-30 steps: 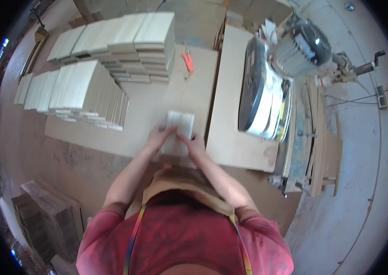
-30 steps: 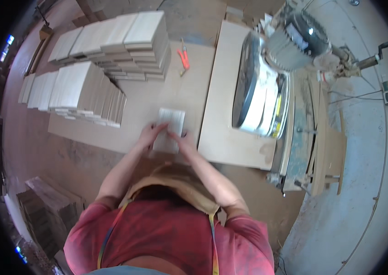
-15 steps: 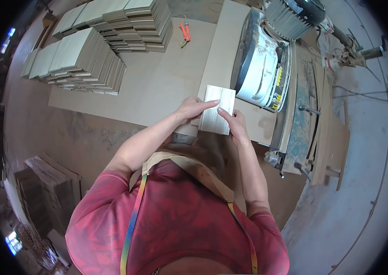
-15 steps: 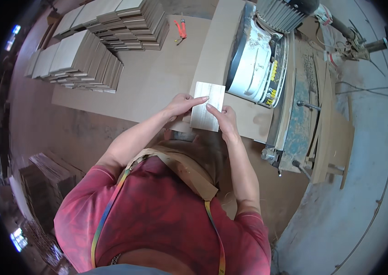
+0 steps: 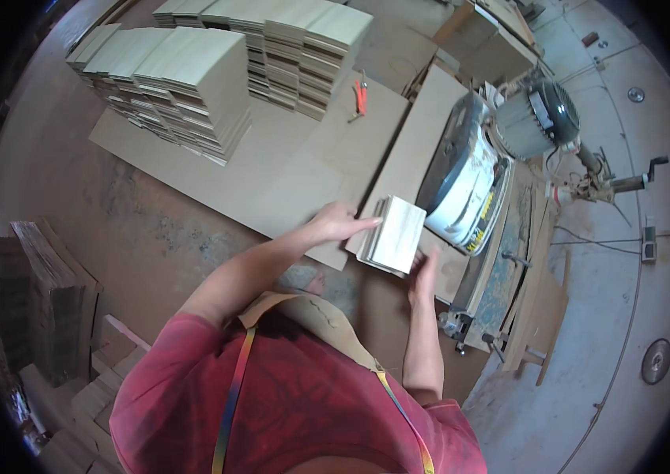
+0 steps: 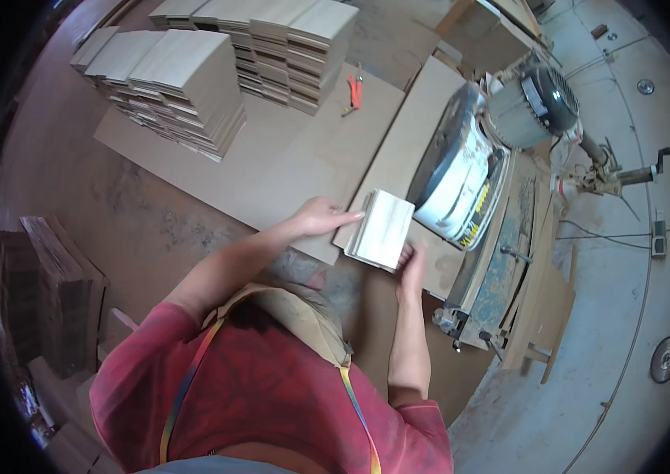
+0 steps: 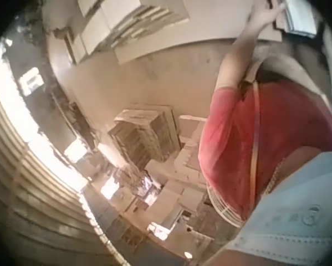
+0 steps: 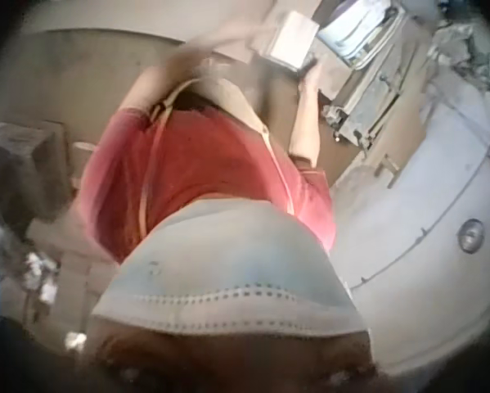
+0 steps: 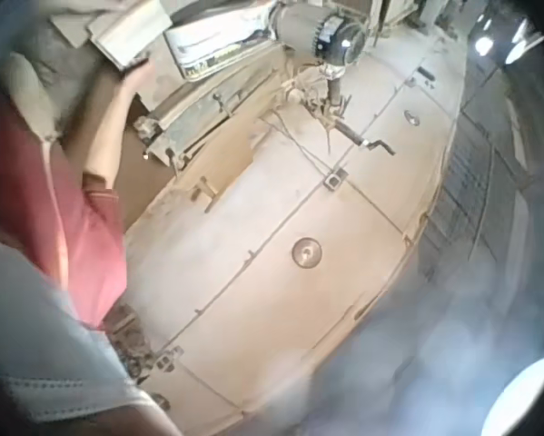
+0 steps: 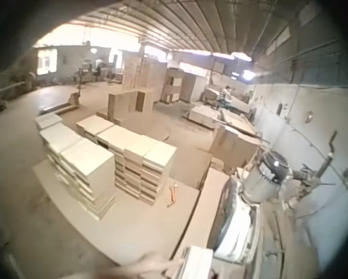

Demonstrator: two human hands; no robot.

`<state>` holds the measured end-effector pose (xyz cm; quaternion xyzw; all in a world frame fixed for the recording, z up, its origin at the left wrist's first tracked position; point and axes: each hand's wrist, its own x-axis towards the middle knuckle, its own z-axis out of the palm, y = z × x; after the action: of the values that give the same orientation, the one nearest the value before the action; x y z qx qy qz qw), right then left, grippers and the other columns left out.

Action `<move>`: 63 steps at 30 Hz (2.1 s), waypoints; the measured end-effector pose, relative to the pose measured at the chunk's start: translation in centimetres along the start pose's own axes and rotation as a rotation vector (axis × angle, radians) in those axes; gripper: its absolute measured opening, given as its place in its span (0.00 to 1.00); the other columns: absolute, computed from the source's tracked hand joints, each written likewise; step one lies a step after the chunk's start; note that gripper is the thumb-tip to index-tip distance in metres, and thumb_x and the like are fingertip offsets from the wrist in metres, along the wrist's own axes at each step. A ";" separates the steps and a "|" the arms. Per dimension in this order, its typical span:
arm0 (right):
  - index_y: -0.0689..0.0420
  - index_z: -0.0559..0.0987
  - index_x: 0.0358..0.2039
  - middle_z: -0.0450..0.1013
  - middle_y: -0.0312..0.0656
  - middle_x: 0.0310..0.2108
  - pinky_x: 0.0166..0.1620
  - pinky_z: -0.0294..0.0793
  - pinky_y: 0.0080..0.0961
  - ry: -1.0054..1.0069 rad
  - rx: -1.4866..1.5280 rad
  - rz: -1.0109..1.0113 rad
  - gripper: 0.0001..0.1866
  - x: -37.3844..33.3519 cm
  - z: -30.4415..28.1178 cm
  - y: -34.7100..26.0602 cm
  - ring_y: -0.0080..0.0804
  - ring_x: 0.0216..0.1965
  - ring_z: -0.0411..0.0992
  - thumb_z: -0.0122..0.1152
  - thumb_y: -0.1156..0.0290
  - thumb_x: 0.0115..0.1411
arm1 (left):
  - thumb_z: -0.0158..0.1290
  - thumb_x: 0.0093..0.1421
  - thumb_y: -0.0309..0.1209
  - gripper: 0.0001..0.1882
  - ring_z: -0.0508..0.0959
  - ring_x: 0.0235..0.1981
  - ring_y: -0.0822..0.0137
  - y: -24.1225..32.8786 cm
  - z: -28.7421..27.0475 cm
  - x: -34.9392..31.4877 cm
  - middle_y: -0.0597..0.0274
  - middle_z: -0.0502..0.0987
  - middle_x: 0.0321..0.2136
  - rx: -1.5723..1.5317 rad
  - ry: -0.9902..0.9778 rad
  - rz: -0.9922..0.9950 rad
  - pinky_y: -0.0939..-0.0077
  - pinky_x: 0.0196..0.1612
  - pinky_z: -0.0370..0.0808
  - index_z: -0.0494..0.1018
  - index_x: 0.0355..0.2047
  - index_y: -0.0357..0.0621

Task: Feeding small wooden boards into a processing machine and stacking them onto a pallet.

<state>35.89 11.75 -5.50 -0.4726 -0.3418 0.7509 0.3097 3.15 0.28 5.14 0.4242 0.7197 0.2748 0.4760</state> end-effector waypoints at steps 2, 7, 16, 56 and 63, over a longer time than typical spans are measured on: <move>0.53 0.80 0.36 0.73 0.29 0.25 0.30 0.67 0.18 0.445 0.040 -0.209 0.25 -4.1 1.4 1.3 0.16 0.23 0.66 0.46 0.48 0.81 | 0.61 0.71 0.56 0.30 0.72 0.23 0.70 -5.6 -1.8 -2.8 0.63 0.77 0.23 -0.178 -0.024 -0.019 0.75 0.31 0.76 0.80 0.31 0.37; 0.58 0.82 0.23 0.72 0.40 0.19 0.29 0.70 0.27 0.283 -0.714 0.408 0.30 -10.6 -3.0 11.7 0.30 0.21 0.69 0.59 0.45 0.75 | 0.63 0.73 0.46 0.26 0.86 0.45 0.64 -20.9 -4.2 -12.5 0.52 0.86 0.45 -0.715 -0.025 -0.194 0.70 0.48 0.87 0.82 0.55 0.32; 0.59 0.84 0.37 0.77 0.42 0.27 0.28 0.76 0.36 -0.578 -0.948 0.592 0.12 6.4 -0.3 27.2 0.40 0.27 0.77 0.66 0.62 0.67 | 0.63 0.72 0.46 0.20 0.82 0.38 0.71 -30.8 -10.2 -23.4 0.61 0.81 0.36 -0.805 0.354 -0.327 0.74 0.47 0.83 0.80 0.39 0.39; 0.63 0.90 0.45 0.83 0.42 0.35 0.44 0.76 0.39 -0.648 -1.110 0.871 0.26 1.8 29.9 37.4 0.39 0.39 0.79 0.70 0.49 0.64 | 0.62 0.69 0.36 0.13 0.72 0.21 0.75 -53.8 -44.7 -29.6 0.67 0.76 0.22 -0.645 1.048 -0.359 0.82 0.29 0.73 0.83 0.32 0.38; 0.59 0.84 0.58 0.80 0.43 0.52 0.57 0.74 0.37 -0.439 -0.545 0.666 0.26 -8.7 37.5 49.0 0.37 0.54 0.76 0.68 0.56 0.66 | 0.62 0.71 0.35 0.13 0.78 0.26 0.70 -61.9 -51.3 -24.9 0.60 0.79 0.28 -0.698 0.760 -0.376 0.79 0.29 0.78 0.81 0.41 0.34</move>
<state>-2.48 -31.58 -28.67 -0.4507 -0.4137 0.7743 -0.1620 -60.88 -51.29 -12.80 -0.0240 0.7705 0.5413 0.3358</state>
